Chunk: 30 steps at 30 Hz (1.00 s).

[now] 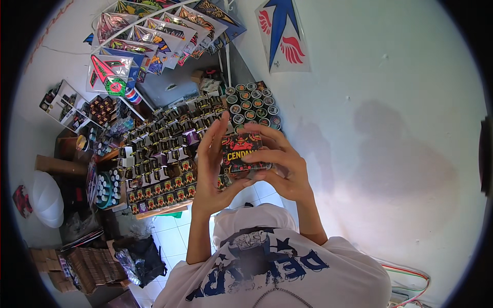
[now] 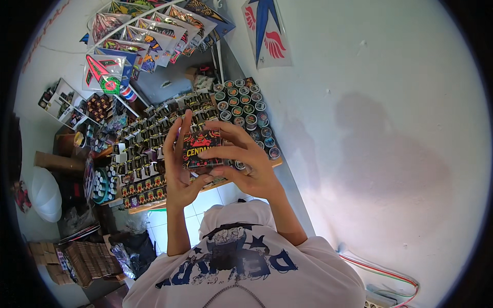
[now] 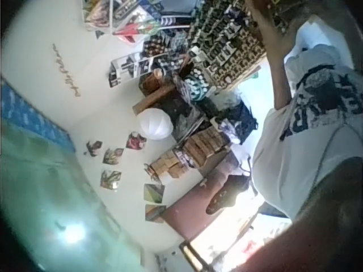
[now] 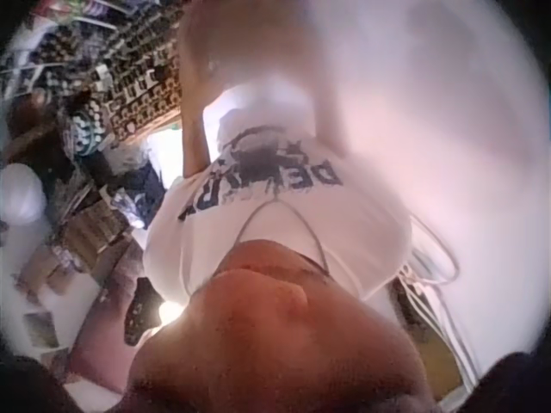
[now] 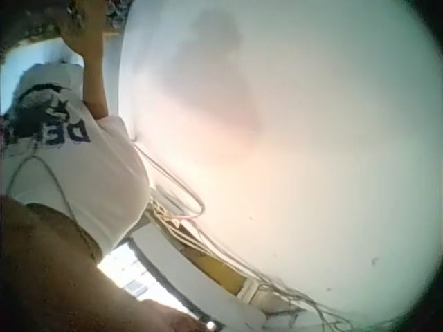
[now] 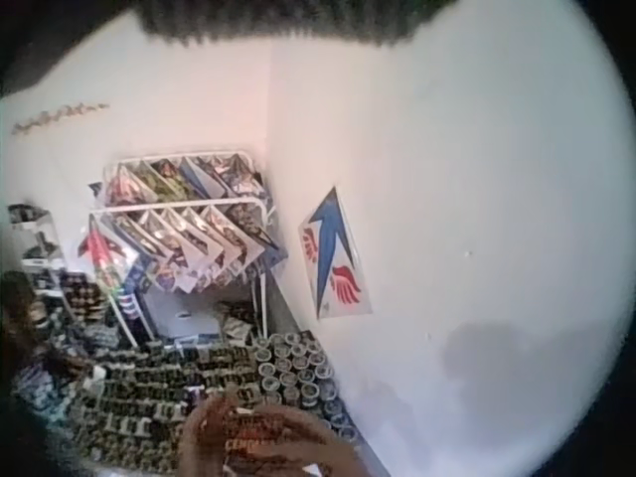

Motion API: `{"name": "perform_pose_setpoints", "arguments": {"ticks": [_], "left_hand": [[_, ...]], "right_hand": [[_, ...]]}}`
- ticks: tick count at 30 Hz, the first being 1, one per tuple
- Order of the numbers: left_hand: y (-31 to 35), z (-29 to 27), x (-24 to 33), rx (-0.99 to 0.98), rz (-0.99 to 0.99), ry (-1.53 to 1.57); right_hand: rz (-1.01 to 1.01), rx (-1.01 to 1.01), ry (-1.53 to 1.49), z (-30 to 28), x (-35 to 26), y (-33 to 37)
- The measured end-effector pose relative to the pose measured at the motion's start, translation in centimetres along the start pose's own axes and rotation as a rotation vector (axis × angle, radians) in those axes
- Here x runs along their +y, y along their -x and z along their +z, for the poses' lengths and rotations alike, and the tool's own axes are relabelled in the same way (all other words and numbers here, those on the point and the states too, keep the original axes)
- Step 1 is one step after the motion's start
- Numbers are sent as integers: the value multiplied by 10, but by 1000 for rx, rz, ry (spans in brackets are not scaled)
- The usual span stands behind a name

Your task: The person assembles small firework units by opening rectangular boxes, inserting cylindrical components, and closing the boxes. They repeat this process for multiple units, handling the boxes and components by hand in a retail setting.

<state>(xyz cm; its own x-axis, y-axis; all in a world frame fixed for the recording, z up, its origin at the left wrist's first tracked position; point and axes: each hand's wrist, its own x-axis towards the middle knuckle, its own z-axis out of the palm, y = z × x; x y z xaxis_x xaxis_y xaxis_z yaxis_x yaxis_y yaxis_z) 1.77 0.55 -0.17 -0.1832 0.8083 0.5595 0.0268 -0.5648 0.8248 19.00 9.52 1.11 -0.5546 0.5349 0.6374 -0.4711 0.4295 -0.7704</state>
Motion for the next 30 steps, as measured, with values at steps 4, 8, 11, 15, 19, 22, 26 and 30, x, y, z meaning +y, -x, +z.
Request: {"name": "perform_pose_setpoints", "arguments": {"ticks": [4,8,11,15,19,22,26,30], "left_hand": [[0,8,-9,83,161,-39],[3,-1,-5,-2,94,-32],[4,-10,-11,-75,143,-80],[4,-16,-6,-43,139,-47],[7,-24,-3,-15,117,16],[11,-33,4,6,159,-44],[23,-46,26,185,32,99],[42,-77,38,199,-110,-66]], "right_hand": [[13,59,51,1,3,5],[91,126,-50,5,-2,0],[125,112,-7,6,-4,-2],[127,110,61,11,-3,-4],[99,110,54,23,3,-8],[93,93,-21,34,6,-11],[-7,49,-24,52,16,-24],[10,-15,-40,78,19,-34]]}}
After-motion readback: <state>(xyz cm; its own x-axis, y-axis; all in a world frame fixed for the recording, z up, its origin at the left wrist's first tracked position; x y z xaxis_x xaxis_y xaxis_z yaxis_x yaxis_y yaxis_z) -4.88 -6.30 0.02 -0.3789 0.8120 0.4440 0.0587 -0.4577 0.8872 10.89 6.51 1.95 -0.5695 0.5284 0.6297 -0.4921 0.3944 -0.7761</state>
